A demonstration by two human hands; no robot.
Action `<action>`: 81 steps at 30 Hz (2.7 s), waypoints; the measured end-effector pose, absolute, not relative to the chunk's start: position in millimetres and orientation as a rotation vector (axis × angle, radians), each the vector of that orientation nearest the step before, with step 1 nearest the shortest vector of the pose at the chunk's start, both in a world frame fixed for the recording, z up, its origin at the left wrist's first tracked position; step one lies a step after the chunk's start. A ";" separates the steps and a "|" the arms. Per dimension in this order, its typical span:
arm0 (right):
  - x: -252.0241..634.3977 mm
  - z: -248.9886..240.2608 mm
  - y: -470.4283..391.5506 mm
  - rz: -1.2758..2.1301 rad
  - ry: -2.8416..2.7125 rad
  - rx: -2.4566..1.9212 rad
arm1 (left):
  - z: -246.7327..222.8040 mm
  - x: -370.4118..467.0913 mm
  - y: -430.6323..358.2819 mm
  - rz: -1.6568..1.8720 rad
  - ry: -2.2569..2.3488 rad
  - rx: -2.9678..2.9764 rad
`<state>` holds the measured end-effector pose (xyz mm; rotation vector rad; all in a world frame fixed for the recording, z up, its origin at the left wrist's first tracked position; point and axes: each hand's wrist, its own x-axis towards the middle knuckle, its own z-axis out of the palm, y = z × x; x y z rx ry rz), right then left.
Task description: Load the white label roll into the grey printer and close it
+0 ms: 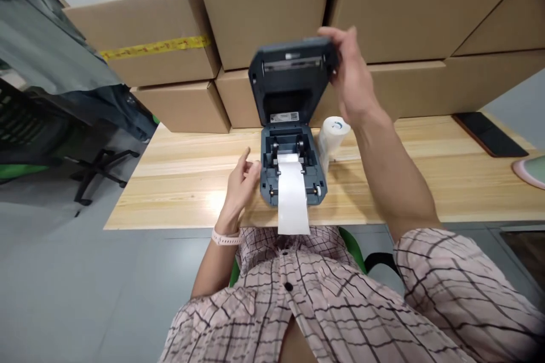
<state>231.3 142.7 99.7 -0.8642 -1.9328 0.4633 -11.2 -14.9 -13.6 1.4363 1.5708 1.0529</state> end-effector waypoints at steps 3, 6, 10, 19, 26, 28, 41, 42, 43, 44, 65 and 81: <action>239.1 68.6 76.6 0.526 -1.773 -0.789 | -12.5 -16.9 -36.2 1.313 1.423 1.263; 244.2 29.9 6.1 0.555 -1.842 -0.741 | -13.5 -11.7 -46.4 1.414 1.206 1.197; 241.3 -10.8 -38.3 0.368 -2.030 -0.814 | -19.6 12.2 -48.3 1.300 1.139 1.135; 226.1 -30.4 -38.0 0.265 -1.884 -0.812 | -30.4 33.3 -49.0 1.379 1.163 1.102; 222.6 -34.4 -38.6 0.256 -1.850 -0.821 | -35.5 28.5 -79.8 1.489 1.379 1.225; 222.7 -32.5 -38.3 0.256 -1.857 -0.835 | -40.7 27.1 -101.8 1.664 1.565 1.184; 226.6 7.2 -30.2 -0.172 -2.264 -0.973 | -38.7 31.5 -104.7 0.842 1.166 0.990; 226.9 8.3 -28.1 -0.171 -2.296 -0.946 | -39.8 30.7 -105.4 0.844 1.160 1.009; 227.7 8.1 -26.7 -0.146 -2.309 -0.923 | -40.6 29.8 -106.7 0.853 1.158 1.035; 229.2 6.4 -26.2 -0.101 -2.303 -0.916 | -41.0 28.4 -108.3 0.876 1.165 1.073; 213.6 73.7 137.6 0.124 -1.765 -0.939 | -28.0 -1.2 29.3 1.161 1.173 1.261; 204.6 38.7 81.1 0.157 -3.008 -0.968 | -30.8 1.6 30.5 1.179 1.151 1.313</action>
